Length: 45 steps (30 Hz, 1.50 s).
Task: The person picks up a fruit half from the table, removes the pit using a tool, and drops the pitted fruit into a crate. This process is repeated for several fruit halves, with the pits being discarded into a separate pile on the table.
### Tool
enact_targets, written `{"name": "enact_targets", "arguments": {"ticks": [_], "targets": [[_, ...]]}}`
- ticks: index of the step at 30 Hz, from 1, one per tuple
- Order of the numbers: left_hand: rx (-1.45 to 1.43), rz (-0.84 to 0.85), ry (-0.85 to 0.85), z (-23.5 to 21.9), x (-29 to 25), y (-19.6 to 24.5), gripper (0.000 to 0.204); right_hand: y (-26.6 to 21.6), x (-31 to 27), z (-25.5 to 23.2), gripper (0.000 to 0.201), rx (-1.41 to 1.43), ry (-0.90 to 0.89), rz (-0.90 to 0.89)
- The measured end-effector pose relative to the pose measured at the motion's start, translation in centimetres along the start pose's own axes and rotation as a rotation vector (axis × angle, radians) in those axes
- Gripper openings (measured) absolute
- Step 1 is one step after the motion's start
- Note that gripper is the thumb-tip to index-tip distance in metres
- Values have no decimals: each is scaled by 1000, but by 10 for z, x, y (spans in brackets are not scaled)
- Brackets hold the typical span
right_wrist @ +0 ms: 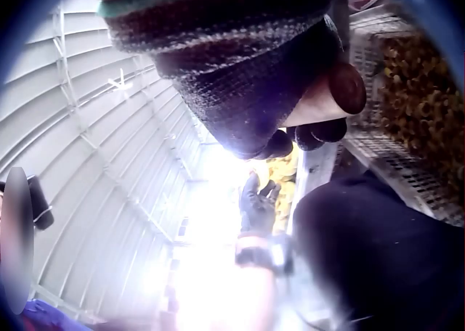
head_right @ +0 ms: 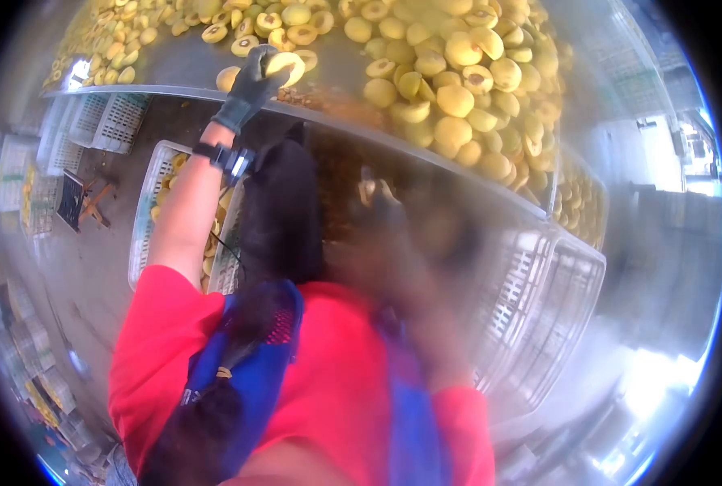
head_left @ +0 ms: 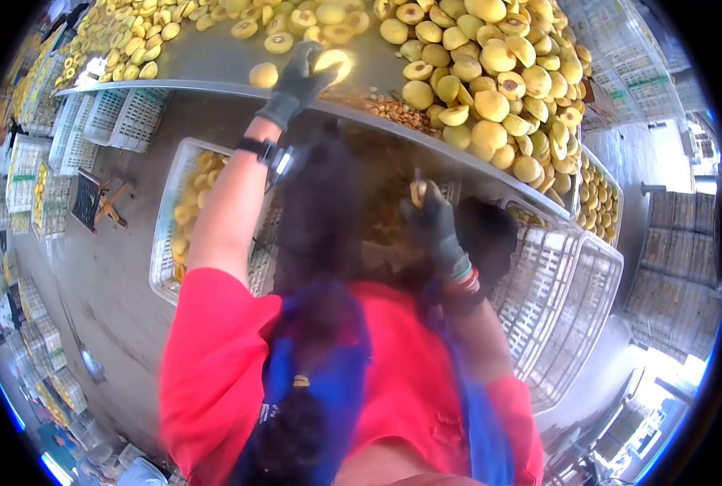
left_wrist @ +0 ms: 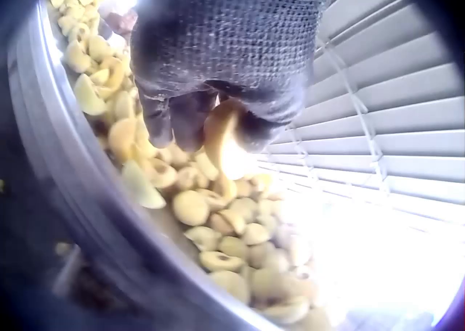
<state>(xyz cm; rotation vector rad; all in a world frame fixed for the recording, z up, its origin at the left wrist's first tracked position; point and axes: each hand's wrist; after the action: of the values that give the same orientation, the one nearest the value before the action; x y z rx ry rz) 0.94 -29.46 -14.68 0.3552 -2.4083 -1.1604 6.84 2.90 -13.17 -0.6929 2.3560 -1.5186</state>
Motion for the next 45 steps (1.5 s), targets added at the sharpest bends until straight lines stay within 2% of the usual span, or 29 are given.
{"name": "enact_targets", "arguments": {"ticks": [1,2,4,6,9,12,18,21,24,27,30,33,36,39,42,45], "targets": [[-199,51,-9,1,-11,14,42,-15,3,-1,18,-17,23,-85],[-266,21,-34,-3,-26,37,40,-30,6,-1,18,-35,42,-171],[-394,-46,-81,-12,-55,82,37,-54,13,0,20,-7,55,-120],[-457,-51,-98,-10,-79,105,36,-70,16,2,20,-46,80,-121],[-447,23,-110,-4,-103,121,35,-80,15,-2,21,-32,71,-314],[-390,105,-129,-8,-120,142,33,-88,7,-4,23,-53,80,-312],[-370,182,32,7,-138,157,29,-85,-7,-7,24,-71,85,-238],[-298,257,163,15,-139,156,27,-80,-10,-6,22,-70,92,-265],[-182,299,197,17,-140,163,26,-84,-12,-5,16,-24,90,-233],[-94,339,267,17,-142,168,27,-87,-17,-1,15,574,4,-93],[-49,407,299,18,-143,171,27,-90,-18,-6,15,632,-106,149],[-115,340,264,18,-146,174,22,-88,-15,1,6,256,55,-247],[-27,409,284,21,-148,173,19,-76,-11,10,5,159,143,-277],[2,451,316,18,-149,180,18,-78,-9,10,7,203,113,-357],[16,482,329,19,-147,176,19,-75,-10,11,7,222,92,-281],[-64,407,273,18,-147,172,21,-76,-9,8,10,133,42,-260]]}}
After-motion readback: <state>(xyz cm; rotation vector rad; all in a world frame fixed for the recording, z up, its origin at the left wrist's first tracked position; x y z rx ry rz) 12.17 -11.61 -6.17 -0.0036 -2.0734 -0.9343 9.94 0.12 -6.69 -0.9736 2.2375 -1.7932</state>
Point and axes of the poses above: each hand's wrist, its own x-axis towards the middle knuckle, its own z-axis out of the palm, y = z × x, and after that the axes turned 11 degrees about x, right-handed
